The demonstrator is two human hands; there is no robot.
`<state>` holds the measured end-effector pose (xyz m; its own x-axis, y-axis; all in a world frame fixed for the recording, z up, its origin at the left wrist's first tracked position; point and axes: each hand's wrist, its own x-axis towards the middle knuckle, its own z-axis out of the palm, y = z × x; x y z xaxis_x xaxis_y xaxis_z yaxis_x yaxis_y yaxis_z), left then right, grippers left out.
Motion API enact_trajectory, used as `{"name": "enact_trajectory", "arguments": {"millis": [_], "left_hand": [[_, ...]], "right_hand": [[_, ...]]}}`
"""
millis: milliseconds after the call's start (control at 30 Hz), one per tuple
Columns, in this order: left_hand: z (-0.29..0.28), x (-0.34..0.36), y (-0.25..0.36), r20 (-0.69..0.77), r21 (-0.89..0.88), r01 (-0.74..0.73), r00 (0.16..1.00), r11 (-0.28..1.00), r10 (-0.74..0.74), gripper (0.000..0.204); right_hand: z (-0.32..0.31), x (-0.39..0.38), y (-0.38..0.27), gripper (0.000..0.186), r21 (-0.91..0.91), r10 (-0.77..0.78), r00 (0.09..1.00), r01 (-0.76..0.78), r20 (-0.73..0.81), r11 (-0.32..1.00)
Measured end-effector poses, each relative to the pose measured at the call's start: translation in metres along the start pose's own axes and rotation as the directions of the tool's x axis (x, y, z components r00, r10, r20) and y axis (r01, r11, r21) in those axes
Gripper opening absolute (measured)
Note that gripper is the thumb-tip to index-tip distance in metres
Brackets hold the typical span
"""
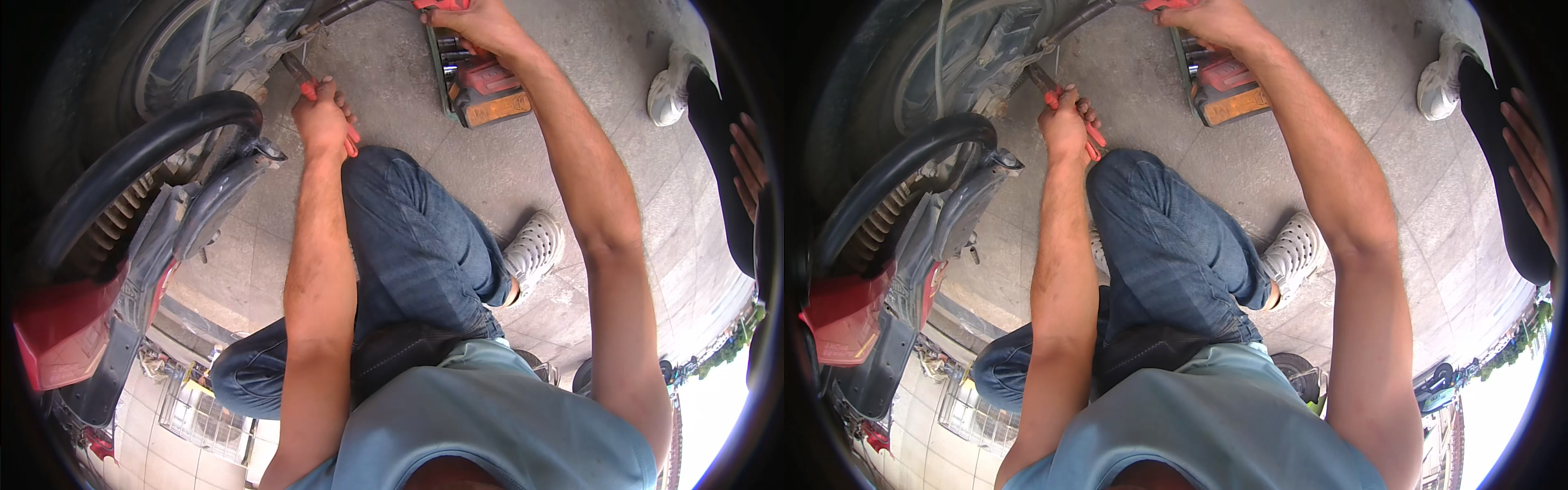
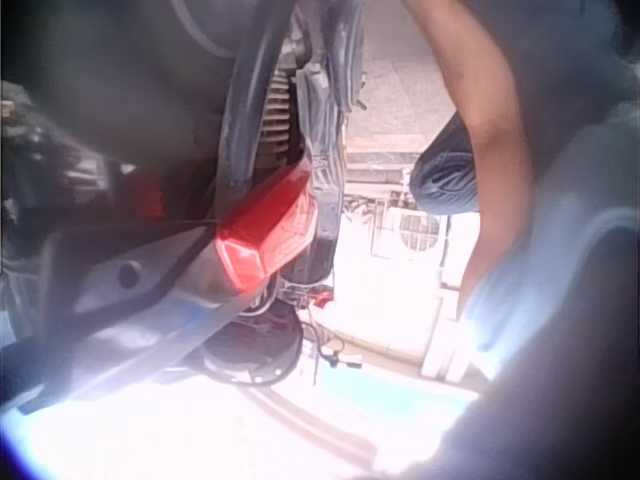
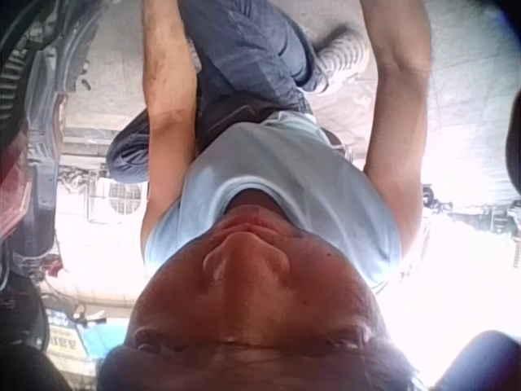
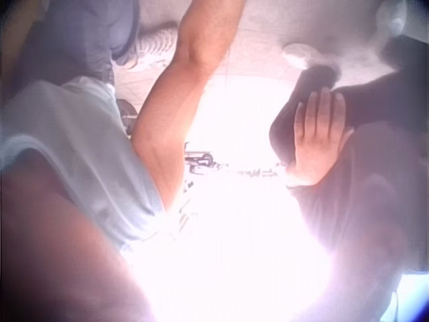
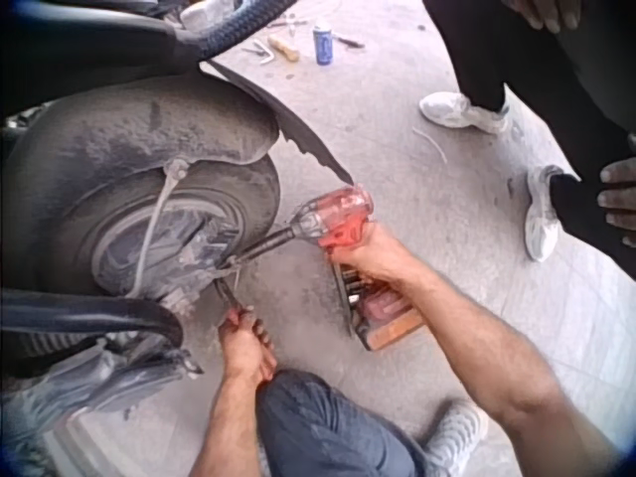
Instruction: The person kneels to work on the rear wheel and undercarriage of a red scooter, using a socket wrench set and a cordless impact driver. They then stand to remove the handlebars and front body panels, exposing the internal wiring and frame.
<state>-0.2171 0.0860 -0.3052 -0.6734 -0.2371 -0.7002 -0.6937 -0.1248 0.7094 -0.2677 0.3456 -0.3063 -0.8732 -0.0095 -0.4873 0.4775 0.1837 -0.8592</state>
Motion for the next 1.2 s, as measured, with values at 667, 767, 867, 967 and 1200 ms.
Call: {"name": "enact_trajectory", "arguments": {"millis": [667, 767, 867, 967, 1200], "left_hand": [[-0.121, 0.023, -0.035, 0.102, 0.832, -0.030, 0.990, 0.554, -0.098, 0.032], [-0.101, 0.011, -0.041, 0.228, 0.879, -0.159, 0.968, 0.449, -0.103, 0.047], [-0.078, -0.004, -0.035, 0.327, 0.810, -0.211, 0.937, 0.546, -0.124, 0.046], [-0.058, 0.017, -0.021, 0.259, 0.442, -0.348, 0.932, 0.827, 0.253, 0.041], [-0.024, 0.073, 0.024, 0.294, -0.662, 0.033, 0.930, 0.749, 0.219, 0.042]], "right_hand": [[-0.069, -0.175, -0.010, 0.034, -0.729, -0.112, 0.901, -0.260, -0.419, 0.633], [-0.082, -0.181, 0.016, 0.038, -0.509, 0.098, 0.864, -0.380, -0.495, 0.773], [-0.090, -0.191, 0.064, 0.026, -0.213, 0.238, 0.830, -0.387, -0.505, 0.897], [-0.101, -0.202, 0.119, 0.017, 0.370, 0.520, 0.820, -0.419, -0.238, 0.829], [-0.088, -0.207, 0.124, 0.020, 0.461, 0.530, 0.833, -0.411, -0.161, 0.786]]}}
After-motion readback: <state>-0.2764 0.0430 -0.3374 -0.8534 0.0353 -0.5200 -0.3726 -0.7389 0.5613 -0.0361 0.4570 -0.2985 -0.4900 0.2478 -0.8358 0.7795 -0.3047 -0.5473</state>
